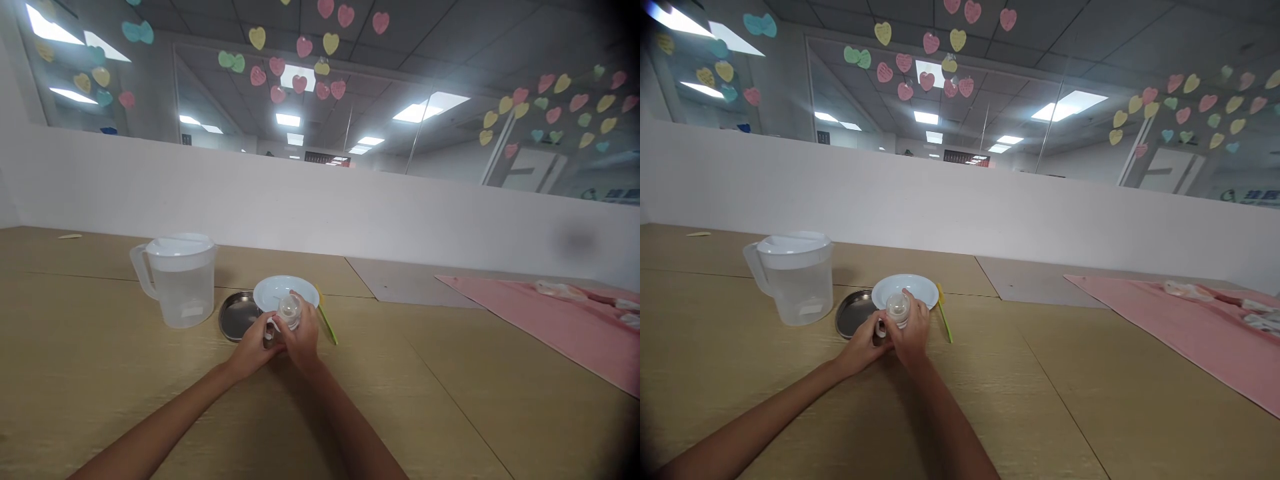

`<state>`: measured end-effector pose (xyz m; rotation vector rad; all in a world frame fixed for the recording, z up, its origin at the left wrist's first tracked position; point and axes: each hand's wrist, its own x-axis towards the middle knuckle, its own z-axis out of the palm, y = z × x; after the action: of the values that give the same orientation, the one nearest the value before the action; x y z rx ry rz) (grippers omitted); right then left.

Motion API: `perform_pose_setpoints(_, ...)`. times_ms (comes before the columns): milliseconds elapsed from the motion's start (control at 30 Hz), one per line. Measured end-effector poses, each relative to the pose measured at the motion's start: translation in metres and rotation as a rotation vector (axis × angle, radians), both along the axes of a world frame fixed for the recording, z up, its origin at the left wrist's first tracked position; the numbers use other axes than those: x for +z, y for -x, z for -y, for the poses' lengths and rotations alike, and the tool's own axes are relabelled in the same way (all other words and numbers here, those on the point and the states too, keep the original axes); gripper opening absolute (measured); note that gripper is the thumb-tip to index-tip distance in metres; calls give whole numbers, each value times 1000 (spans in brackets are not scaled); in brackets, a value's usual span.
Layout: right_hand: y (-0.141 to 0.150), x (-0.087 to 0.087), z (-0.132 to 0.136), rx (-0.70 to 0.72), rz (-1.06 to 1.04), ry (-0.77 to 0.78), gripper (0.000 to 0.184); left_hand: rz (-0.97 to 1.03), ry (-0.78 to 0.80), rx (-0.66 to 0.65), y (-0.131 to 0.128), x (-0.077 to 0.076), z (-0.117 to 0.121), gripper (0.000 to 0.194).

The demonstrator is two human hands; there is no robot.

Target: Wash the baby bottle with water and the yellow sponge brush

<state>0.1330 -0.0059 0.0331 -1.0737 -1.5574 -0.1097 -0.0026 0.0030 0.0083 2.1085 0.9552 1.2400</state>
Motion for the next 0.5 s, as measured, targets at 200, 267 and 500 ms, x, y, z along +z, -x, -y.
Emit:
perform_pose_setpoints(200,-2,1,1,27,-59,13,58,-7,12,-5,1,0,0,55)
perform_pose_setpoints(267,-2,0,1,45,-93,1,56,-12,12,3,1,0,1,56)
perform_pose_setpoints(500,0,4,0,6,-439,60,57,-25,32,-4,1,2,2,59)
